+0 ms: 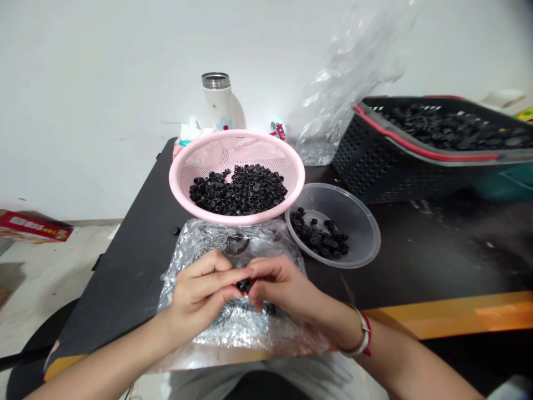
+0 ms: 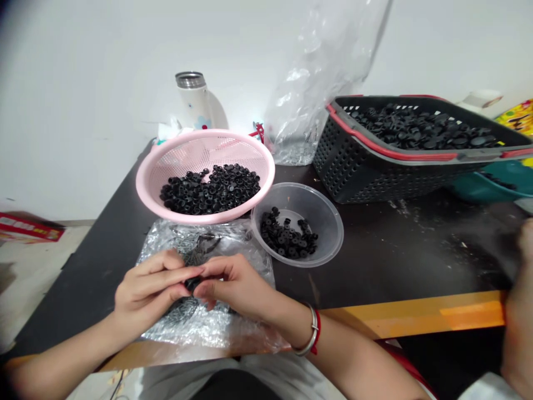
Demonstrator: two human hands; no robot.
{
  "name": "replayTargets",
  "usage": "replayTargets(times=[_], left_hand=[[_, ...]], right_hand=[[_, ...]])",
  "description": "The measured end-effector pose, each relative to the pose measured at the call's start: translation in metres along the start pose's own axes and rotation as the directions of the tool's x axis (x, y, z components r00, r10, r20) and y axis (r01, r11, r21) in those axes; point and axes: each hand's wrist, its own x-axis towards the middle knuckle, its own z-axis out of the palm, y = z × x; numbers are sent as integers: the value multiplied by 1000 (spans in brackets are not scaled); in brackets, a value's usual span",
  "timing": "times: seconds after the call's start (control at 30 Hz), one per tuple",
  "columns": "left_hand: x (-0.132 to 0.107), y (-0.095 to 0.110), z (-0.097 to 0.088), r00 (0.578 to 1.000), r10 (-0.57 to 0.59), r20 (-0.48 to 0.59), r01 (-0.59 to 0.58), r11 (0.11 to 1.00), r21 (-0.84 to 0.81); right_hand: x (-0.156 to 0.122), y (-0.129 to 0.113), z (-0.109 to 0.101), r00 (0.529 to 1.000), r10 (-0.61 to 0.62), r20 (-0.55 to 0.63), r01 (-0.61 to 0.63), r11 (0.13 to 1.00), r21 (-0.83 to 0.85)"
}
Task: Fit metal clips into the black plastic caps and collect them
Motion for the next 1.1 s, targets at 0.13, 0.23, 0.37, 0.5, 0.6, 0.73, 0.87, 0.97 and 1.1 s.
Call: replayTargets(times=[0.13, 0.23, 0.37, 0.5, 0.6, 0.73, 0.87, 0.97, 1.1], left_hand=[[0, 3, 1, 997, 71, -1, -71, 997, 4], [-1, 6, 4, 999, 43, -15, -44, 999, -14], [0, 7, 5, 999, 20, -42, -21, 1000, -24], [0, 7, 5, 996, -68, -52, 67, 998, -9], [-1, 7, 4, 992, -123, -20, 123, 992, 21], [3, 3, -1, 981, -184, -60, 190, 972, 135], [11, -5, -10, 971, -196, -139, 223, 949, 224], [14, -10, -16, 969, -193, -154, 229, 936, 267], [14, -14, -18, 970, -209, -123, 235, 932, 276]], right_hand=[[-2, 3, 2, 1000, 7, -12, -7, 1000, 29], [-1, 5, 3, 1000, 2, -20, -1, 999, 40], [0, 8, 3, 999, -9, -38, 11, 999, 46], [-2, 5, 3, 1000, 26, -1, -25, 998, 52], [-6, -4, 3, 1000, -11, 7, 12, 997, -81], [-14, -20, 0, 963, -269, -5, 200, 729, -655], [-12, -24, -12, 938, -334, 97, 137, 97, -986], [-3, -19, -22, 979, -202, -20, -64, -214, -975], [5, -11, -24, 977, -157, -145, -198, -413, -889]])
